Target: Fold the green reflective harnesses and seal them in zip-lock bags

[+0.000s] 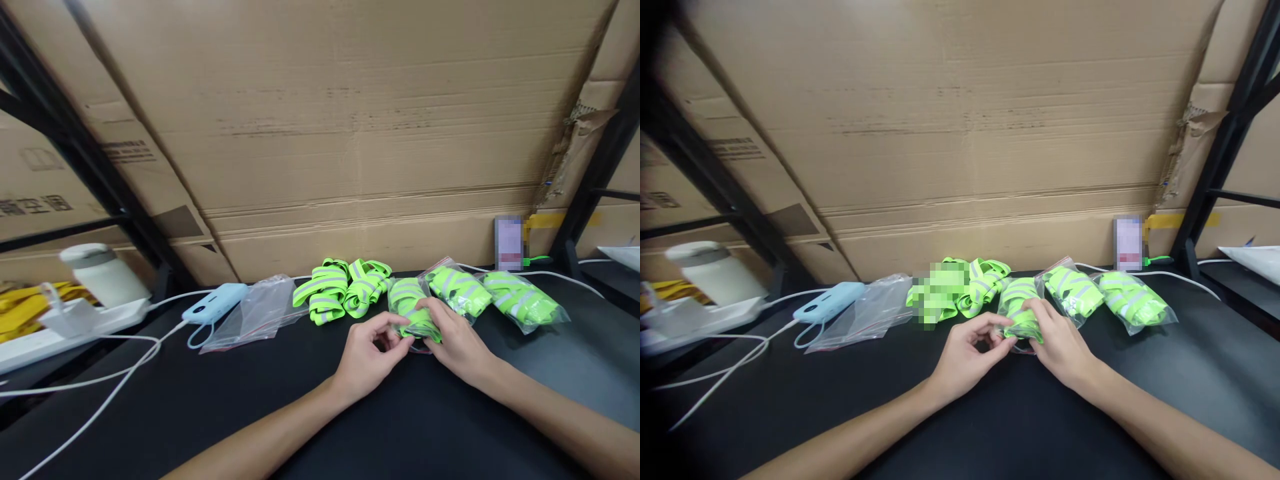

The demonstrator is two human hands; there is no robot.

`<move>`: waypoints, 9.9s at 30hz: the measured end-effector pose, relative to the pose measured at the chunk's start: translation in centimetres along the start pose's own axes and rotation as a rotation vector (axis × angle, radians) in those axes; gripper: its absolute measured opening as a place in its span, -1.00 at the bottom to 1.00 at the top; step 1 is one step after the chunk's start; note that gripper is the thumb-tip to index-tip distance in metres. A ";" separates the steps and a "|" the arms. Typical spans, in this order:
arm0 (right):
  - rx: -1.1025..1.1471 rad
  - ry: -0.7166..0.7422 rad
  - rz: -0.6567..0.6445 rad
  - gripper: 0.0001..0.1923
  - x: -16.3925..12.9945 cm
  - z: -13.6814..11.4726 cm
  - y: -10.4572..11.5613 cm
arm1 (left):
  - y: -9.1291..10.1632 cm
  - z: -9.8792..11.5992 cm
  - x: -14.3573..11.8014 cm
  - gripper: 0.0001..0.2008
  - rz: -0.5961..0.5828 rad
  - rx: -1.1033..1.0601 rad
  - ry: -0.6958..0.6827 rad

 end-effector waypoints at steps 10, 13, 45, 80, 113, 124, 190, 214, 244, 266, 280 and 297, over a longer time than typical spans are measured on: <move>0.360 -0.033 -0.089 -0.66 -0.1 -0.2 0.5 | 0.8 -2.1 0.8 -0.78 0.014 -0.076 0.149; 0.404 -0.069 -0.070 -0.79 0.0 0.3 0.4 | 0.8 -2.6 1.0 -0.78 -0.002 -0.093 0.165; -0.058 0.022 -0.094 -0.41 2.7 2.3 -1.0 | 1.6 -2.8 3.4 -0.69 -0.011 0.265 0.069; 0.049 0.052 -0.009 -0.65 2.5 2.0 -0.7 | 2.4 -3.0 3.6 -0.87 -0.056 0.450 -0.044; -0.061 0.035 -0.016 -0.77 2.6 1.5 -0.5 | 1.7 -1.8 3.2 -0.76 -0.081 0.593 -0.107; -0.200 0.050 0.035 -0.59 2.4 1.8 -0.1 | 0.0 1.9 2.1 -0.82 -0.060 1.029 -0.491; 0.015 0.267 -0.055 -0.89 2.0 0.5 1.9 | -0.5 1.0 1.9 -0.65 -0.598 0.788 -0.236; 0.006 0.263 -0.063 -0.93 2.2 0.9 2.0 | -0.6 0.2 1.9 -0.65 -0.487 1.003 -0.148; -0.018 0.297 -0.076 -0.96 2.3 0.3 2.3 | -2.9 1.0 0.7 -0.82 -0.472 1.164 -0.192; -0.177 0.484 0.276 -0.78 1.1 -0.8 4.9 | -1.0 2.1 1.2 -0.83 -0.243 0.981 -0.413; -0.006 0.382 0.417 -0.84 0.7 -1.2 5.6 | -1.4 2.8 1.0 -0.77 -0.176 1.044 -0.572; 0.001 0.461 0.212 -0.84 1.1 -2.3 4.7 | -0.8 2.2 1.1 -0.82 -0.142 0.972 -0.595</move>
Point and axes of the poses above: each hand's wrist, its own x-axis towards the middle knuckle, its own y-axis out of the back of the hand, z = x × y, the point moved 10 cm from there along x, towards the middle knuckle, and after that the axes turned 10 degrees about -x, right-handed, at the moved point
